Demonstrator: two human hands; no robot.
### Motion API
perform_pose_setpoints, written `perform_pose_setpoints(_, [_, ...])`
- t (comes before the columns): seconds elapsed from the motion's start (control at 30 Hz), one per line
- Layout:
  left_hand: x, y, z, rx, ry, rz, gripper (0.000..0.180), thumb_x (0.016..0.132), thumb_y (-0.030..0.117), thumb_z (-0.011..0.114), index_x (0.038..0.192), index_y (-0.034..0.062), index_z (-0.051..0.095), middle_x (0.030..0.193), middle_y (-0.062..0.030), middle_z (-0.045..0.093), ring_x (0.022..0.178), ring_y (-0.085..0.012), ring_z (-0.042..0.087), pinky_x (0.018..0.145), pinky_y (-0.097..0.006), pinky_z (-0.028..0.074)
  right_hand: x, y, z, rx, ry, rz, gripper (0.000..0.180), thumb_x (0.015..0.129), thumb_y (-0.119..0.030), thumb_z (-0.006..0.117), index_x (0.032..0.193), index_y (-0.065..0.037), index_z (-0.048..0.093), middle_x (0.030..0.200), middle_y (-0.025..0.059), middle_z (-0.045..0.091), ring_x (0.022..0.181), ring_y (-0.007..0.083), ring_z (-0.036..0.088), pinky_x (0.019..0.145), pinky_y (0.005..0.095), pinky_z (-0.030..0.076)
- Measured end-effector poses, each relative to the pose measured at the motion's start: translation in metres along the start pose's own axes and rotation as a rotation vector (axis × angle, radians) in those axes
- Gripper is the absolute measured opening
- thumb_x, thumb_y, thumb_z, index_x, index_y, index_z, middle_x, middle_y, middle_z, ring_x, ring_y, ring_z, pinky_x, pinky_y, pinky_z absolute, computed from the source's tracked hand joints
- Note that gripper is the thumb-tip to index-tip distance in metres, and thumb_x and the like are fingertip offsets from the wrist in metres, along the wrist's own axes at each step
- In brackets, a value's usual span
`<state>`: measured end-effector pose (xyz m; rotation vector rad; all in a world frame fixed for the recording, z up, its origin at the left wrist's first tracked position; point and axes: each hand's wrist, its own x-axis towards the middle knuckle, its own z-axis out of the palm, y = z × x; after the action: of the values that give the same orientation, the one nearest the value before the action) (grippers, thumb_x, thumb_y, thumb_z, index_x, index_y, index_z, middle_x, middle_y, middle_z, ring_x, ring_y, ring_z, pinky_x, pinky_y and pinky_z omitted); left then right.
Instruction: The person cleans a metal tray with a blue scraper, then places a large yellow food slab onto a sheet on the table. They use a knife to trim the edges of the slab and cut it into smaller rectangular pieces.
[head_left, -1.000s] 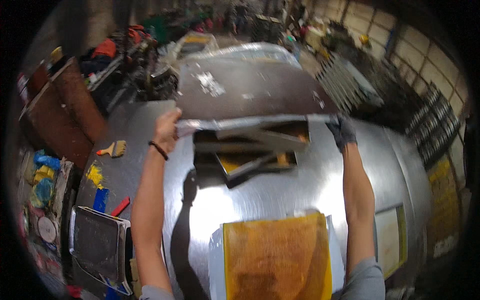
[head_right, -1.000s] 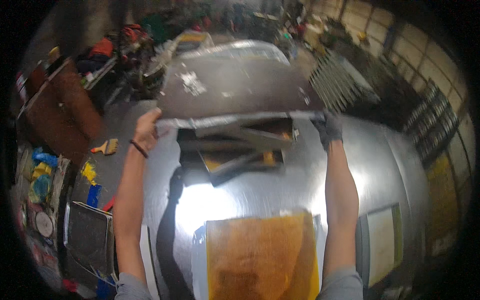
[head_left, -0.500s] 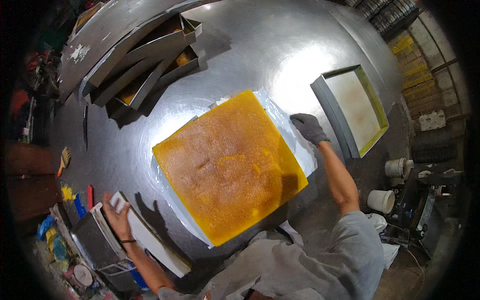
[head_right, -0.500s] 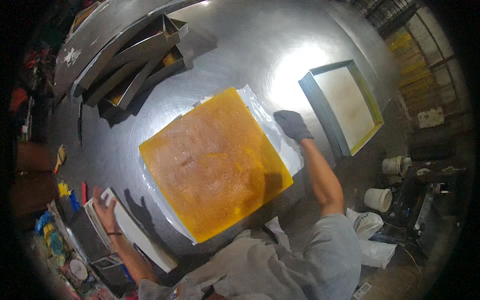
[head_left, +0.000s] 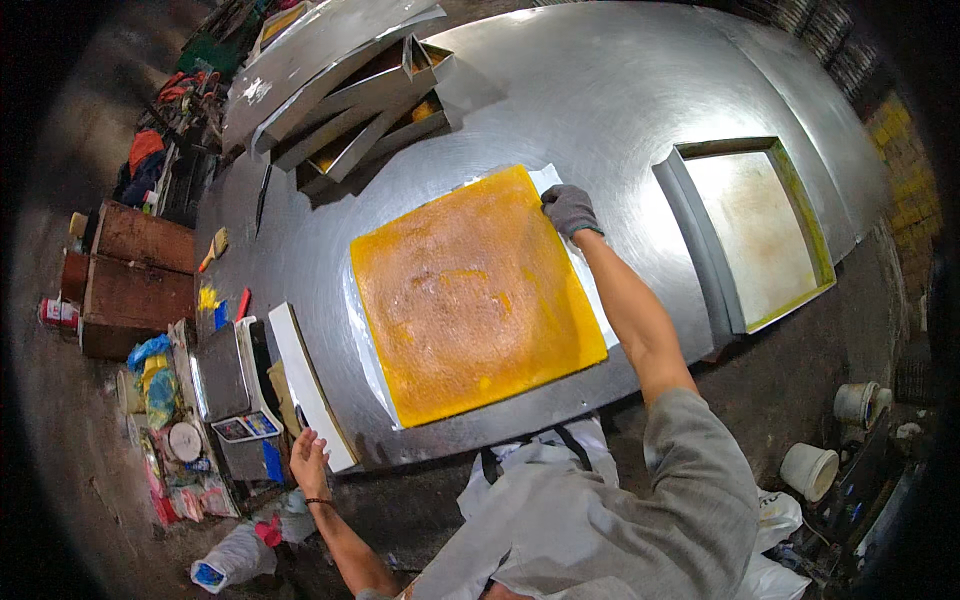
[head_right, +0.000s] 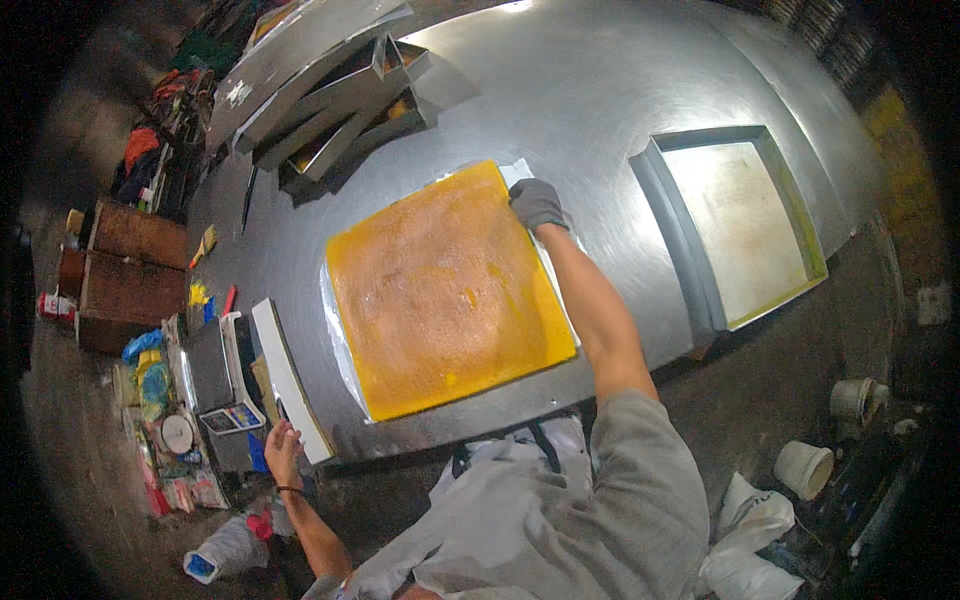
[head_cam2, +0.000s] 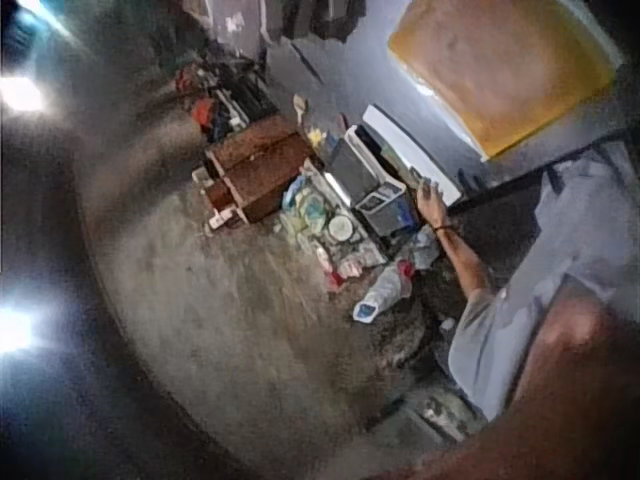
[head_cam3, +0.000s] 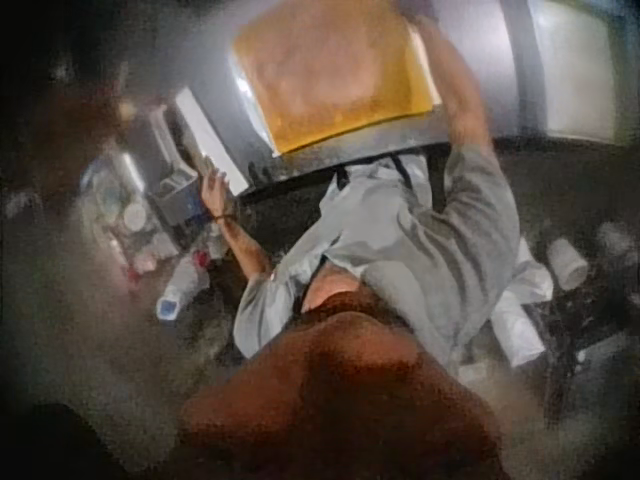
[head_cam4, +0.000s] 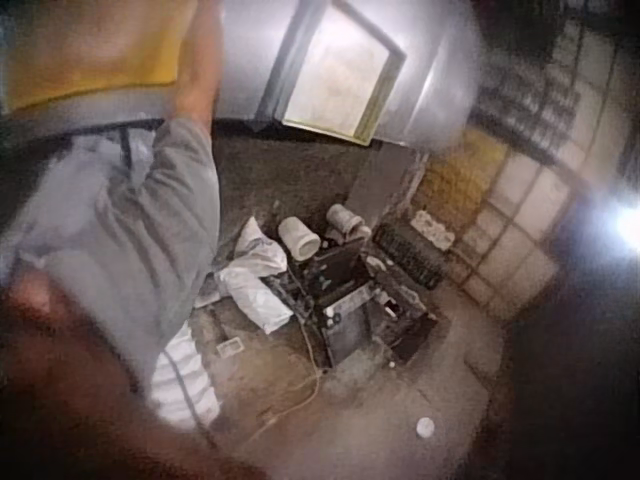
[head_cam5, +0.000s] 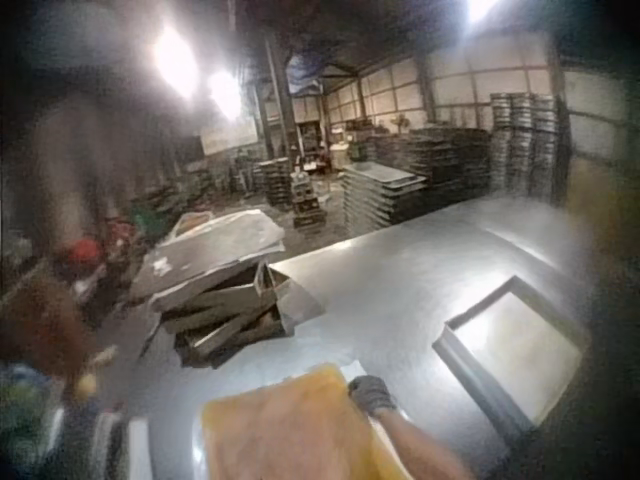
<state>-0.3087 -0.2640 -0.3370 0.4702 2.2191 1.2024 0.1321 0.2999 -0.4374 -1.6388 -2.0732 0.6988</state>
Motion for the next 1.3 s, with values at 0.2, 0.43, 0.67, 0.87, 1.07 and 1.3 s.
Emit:
perform_pose_setpoints(0.2, [-0.084,-0.102,-0.015,0.08,0.105,-0.254,0.041,0.097,0.019,0.065,0.134,0.0034,0.057,0.112,-0.0048,0.068,0.086,-0.0139,0.067,0.064,-0.026,0.052,-0.146,0.008,-0.106,0.328,-0.229,0.187,0.039,0.079,-0.035,0.065,0.095,-0.001,0.075,0.087,0.0162,0.074,0.078,0.0223,0.07,0.074,0.0359,0.053])
perform_pose_setpoints(0.43, [-0.139,-0.173,-0.007,0.244,0.151,-0.412,0.023,0.091,0.019,0.071,0.101,-0.0015,0.072,0.064,-0.0078,0.063,0.059,-0.0147,0.063,0.053,-0.031,0.051,-0.353,0.166,-0.178,-0.485,-0.799,0.126,0.023,0.083,-0.024,0.066,0.093,-0.006,0.075,0.091,0.0167,0.072,0.082,0.0321,0.068,0.076,0.0434,0.053])
perform_pose_setpoints(0.67, [-0.061,-0.078,0.071,0.315,0.121,0.06,0.042,0.086,0.015,0.077,0.123,-0.0002,0.064,0.114,-0.0129,0.068,0.105,-0.0223,0.065,0.093,-0.036,0.052,-0.287,0.112,-0.107,0.05,0.04,0.223,0.044,0.088,-0.033,0.063,0.116,0.001,0.064,0.111,0.0281,0.067,0.108,0.0438,0.063,0.092,0.0455,0.051])
perform_pose_setpoints(0.87, [-0.045,-0.035,0.085,0.364,0.072,0.079,0.04,0.089,0.018,0.074,0.123,0.0,0.066,0.119,-0.0134,0.069,0.109,-0.0238,0.066,0.095,-0.038,0.052,-0.225,0.085,-0.078,-0.014,-0.152,0.293,0.051,0.082,-0.029,0.069,0.121,0.003,0.065,0.11,0.0258,0.069,0.102,0.0385,0.068,0.09,0.0446,0.052])
perform_pose_setpoints(1.07, [-0.042,-0.093,0.069,0.139,0.051,0.009,0.036,0.091,0.019,0.071,0.12,-0.001,0.068,0.113,-0.0138,0.072,0.106,-0.0248,0.068,0.094,-0.037,0.052,-0.215,0.124,-0.053,0.884,-0.22,0.182,0.041,0.088,-0.016,0.063,0.124,0.004,0.065,0.112,0.0155,0.07,0.1,0.0273,0.067,0.079,0.0371,0.057])
perform_pose_setpoints(1.3, [0.019,-0.105,0.124,0.273,0.064,0.09,0.042,0.088,0.032,0.069,0.115,-0.0009,0.07,0.109,-0.0206,0.072,0.104,-0.0316,0.07,0.091,-0.039,0.053,-0.173,0.132,-0.022,0.794,-0.264,0.446,0.025,0.09,-0.007,0.056,0.107,0.006,0.071,0.088,0.0128,0.071,0.068,0.0229,0.067,0.059,0.0368,0.055])
